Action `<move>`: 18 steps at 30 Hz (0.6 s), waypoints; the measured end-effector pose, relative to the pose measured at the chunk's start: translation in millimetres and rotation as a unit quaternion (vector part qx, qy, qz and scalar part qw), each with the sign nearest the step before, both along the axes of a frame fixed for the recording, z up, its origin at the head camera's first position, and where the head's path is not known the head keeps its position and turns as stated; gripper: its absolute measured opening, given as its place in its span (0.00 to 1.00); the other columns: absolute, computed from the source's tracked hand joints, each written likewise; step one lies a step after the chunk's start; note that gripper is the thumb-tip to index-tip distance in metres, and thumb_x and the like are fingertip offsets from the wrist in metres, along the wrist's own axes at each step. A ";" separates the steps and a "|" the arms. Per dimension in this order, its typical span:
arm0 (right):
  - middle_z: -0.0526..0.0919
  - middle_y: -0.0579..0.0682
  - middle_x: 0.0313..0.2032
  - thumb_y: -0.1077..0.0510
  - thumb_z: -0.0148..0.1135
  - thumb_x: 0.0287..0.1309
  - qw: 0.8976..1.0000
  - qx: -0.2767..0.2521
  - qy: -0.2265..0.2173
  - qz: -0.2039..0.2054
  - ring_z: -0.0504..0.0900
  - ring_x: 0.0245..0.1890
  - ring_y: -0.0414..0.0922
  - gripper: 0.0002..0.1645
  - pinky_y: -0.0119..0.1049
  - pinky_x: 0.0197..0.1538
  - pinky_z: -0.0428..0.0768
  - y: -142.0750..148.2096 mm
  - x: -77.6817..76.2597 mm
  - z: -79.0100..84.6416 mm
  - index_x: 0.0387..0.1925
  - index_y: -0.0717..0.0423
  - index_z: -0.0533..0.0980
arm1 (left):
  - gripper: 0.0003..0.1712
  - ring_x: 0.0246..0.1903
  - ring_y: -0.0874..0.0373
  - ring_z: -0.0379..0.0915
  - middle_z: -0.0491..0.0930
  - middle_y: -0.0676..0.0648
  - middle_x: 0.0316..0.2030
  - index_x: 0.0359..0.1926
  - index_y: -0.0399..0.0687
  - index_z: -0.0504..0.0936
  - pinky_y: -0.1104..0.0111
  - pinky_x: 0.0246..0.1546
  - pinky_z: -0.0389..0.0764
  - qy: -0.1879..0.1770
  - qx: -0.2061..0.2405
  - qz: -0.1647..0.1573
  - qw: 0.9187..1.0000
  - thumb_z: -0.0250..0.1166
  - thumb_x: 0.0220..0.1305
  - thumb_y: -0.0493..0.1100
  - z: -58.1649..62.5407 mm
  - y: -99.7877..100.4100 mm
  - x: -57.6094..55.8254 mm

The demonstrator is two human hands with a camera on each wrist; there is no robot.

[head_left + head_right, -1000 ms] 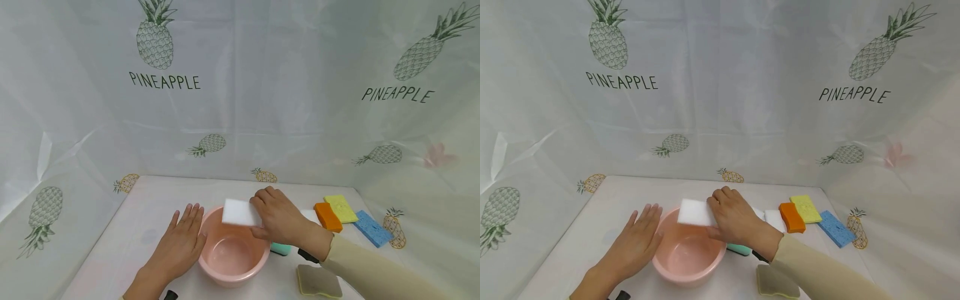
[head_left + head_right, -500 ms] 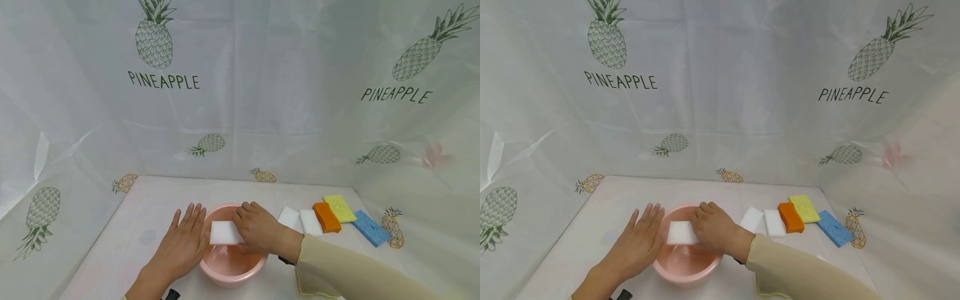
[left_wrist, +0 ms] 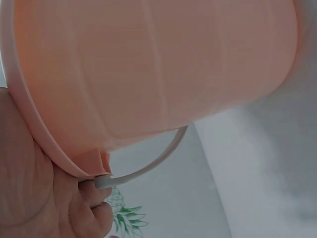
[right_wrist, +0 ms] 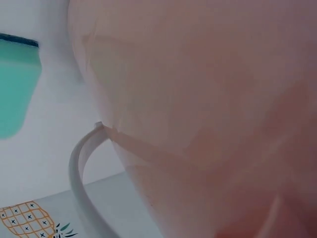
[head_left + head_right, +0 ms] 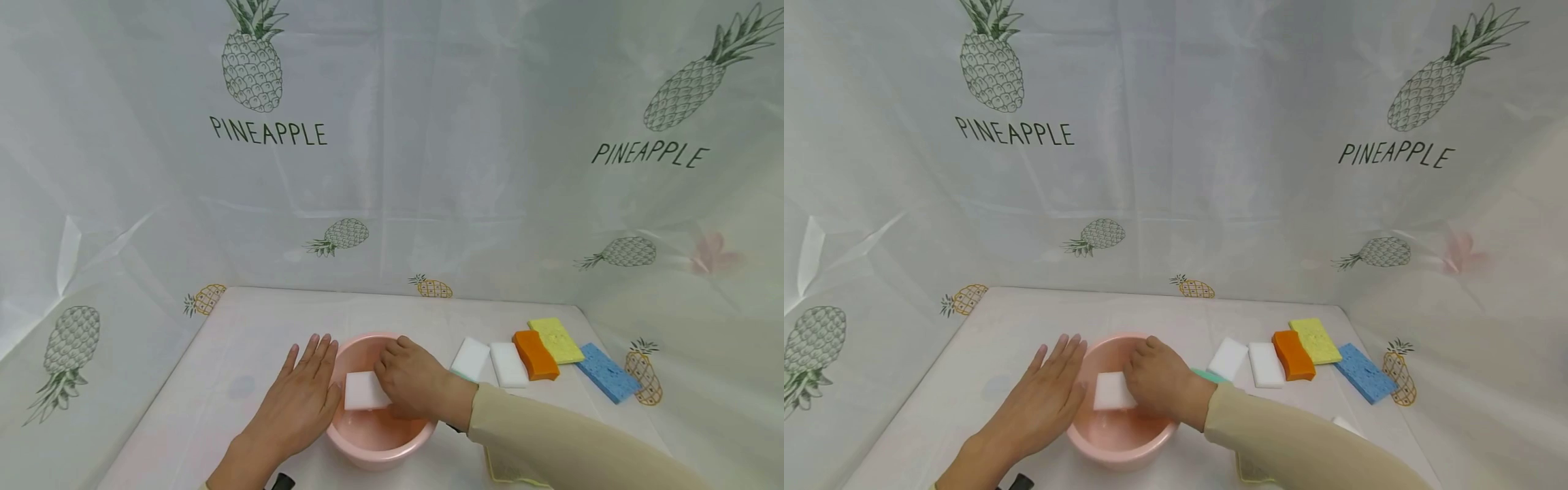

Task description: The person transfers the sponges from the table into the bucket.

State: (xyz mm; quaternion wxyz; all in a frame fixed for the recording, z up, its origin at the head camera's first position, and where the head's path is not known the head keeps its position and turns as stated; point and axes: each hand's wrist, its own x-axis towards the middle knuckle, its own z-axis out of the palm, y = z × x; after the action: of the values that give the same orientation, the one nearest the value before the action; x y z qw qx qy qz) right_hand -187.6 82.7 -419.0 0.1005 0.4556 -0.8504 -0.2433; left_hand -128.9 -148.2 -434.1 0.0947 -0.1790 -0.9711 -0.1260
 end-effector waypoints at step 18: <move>0.85 0.43 0.49 0.20 0.61 0.59 0.997 0.069 0.042 0.006 0.74 0.49 0.44 0.42 0.38 0.57 0.71 -7.4 0.7 -16.1 0.60 0.46 0.81 | 0.36 0.82 0.41 0.51 0.60 0.37 0.80 0.79 0.35 0.64 0.42 0.81 0.53 -0.006 0.002 0.003 1.000 0.53 0.81 0.52 0.2 1.2 0.6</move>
State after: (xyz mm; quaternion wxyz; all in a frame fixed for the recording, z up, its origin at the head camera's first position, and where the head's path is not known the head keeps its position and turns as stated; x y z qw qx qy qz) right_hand -186.9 75.3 -435.1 0.1058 0.4556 -0.8240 -0.3199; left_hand -128.3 -147.0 -433.9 0.0897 -0.1750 -0.9721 -0.1283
